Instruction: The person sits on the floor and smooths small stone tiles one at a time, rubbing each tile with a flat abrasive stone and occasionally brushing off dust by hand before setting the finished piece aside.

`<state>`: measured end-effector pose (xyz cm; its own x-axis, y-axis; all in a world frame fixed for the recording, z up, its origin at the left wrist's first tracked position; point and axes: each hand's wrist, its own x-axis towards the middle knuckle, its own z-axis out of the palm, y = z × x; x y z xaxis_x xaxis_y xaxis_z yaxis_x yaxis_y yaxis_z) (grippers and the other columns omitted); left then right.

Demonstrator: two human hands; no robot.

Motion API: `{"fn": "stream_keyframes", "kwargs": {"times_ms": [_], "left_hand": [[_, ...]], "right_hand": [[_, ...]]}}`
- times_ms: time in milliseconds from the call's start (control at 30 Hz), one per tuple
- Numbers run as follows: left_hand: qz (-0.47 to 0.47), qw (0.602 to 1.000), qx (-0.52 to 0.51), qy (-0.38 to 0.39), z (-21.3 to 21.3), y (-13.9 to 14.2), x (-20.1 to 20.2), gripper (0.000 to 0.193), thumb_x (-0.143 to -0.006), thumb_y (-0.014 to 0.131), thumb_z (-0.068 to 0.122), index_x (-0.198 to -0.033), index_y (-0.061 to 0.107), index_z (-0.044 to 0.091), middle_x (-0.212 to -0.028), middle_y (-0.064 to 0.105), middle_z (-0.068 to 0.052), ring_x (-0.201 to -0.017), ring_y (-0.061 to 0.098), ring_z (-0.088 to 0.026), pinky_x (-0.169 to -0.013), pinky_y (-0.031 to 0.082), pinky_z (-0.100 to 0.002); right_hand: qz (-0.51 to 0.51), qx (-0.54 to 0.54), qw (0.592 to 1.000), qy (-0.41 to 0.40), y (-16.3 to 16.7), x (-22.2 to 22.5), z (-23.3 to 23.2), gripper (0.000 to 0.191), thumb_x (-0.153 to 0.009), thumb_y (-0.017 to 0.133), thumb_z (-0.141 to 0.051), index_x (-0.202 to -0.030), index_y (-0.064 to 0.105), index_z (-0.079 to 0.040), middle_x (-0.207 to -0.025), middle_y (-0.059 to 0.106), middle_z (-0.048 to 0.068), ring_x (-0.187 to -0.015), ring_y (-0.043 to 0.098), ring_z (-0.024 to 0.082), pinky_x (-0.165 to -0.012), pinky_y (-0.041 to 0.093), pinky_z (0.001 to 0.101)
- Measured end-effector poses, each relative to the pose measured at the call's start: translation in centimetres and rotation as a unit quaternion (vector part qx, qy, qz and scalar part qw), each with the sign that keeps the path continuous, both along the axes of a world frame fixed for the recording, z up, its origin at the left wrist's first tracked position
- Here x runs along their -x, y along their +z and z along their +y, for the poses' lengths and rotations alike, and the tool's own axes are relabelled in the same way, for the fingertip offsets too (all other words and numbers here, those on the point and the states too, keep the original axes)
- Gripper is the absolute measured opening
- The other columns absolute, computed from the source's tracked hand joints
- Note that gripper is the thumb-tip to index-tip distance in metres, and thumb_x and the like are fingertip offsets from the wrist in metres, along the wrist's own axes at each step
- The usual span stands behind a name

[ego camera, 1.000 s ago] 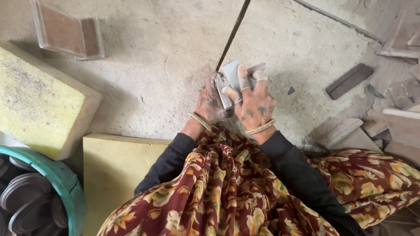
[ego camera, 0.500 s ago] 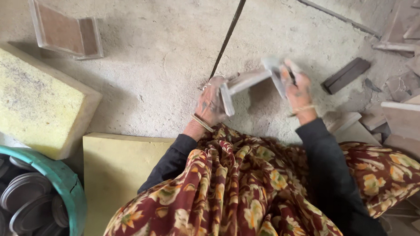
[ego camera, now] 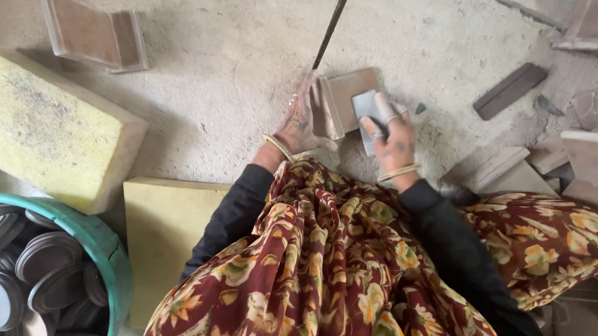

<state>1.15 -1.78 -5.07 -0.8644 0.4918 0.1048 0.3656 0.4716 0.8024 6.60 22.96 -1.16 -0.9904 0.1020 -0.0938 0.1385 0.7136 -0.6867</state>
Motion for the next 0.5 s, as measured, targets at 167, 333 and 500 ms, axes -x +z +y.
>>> {"fn": "stream_keyframes", "kwargs": {"times_ms": [167,333,500], "left_hand": [[-0.046,0.997,0.04,0.038,1.0,-0.8,-0.7,0.157,-0.052,0.103,0.039,-0.16,-0.006,0.004,-0.161,0.016,-0.029,-0.153,0.013,-0.049,-0.126,0.012,-0.06],[-0.084,0.986,0.103,0.1,2.5,-1.2,-0.9,0.146,-0.051,0.094,0.021,-0.159,-0.003,0.005,-0.157,0.02,-0.028,-0.149,0.017,-0.051,-0.123,0.018,-0.061],[-0.046,0.987,0.092,0.12,3.0,-1.8,-0.9,0.143,-0.049,0.093,0.018,-0.156,-0.001,0.005,-0.156,0.02,-0.028,-0.148,0.016,-0.053,-0.122,0.018,-0.06]], "right_hand": [[0.181,-0.159,0.954,0.181,-0.2,-2.3,-2.2,0.058,-0.1,0.066,-0.034,-0.149,0.052,-0.006,-0.157,0.046,0.02,-0.117,0.058,0.03,-0.099,0.051,0.0456],[0.107,-0.017,0.958,0.266,1.1,-3.4,-2.1,0.073,-0.098,0.067,-0.028,-0.155,0.038,0.007,-0.166,0.031,0.025,-0.159,0.023,0.036,-0.129,0.028,0.0428],[0.022,-0.158,0.923,0.351,1.0,1.9,-2.8,0.104,-0.067,0.074,-0.019,-0.152,0.023,0.014,-0.163,0.014,0.034,-0.155,0.014,0.04,-0.127,0.019,0.0456]]}}
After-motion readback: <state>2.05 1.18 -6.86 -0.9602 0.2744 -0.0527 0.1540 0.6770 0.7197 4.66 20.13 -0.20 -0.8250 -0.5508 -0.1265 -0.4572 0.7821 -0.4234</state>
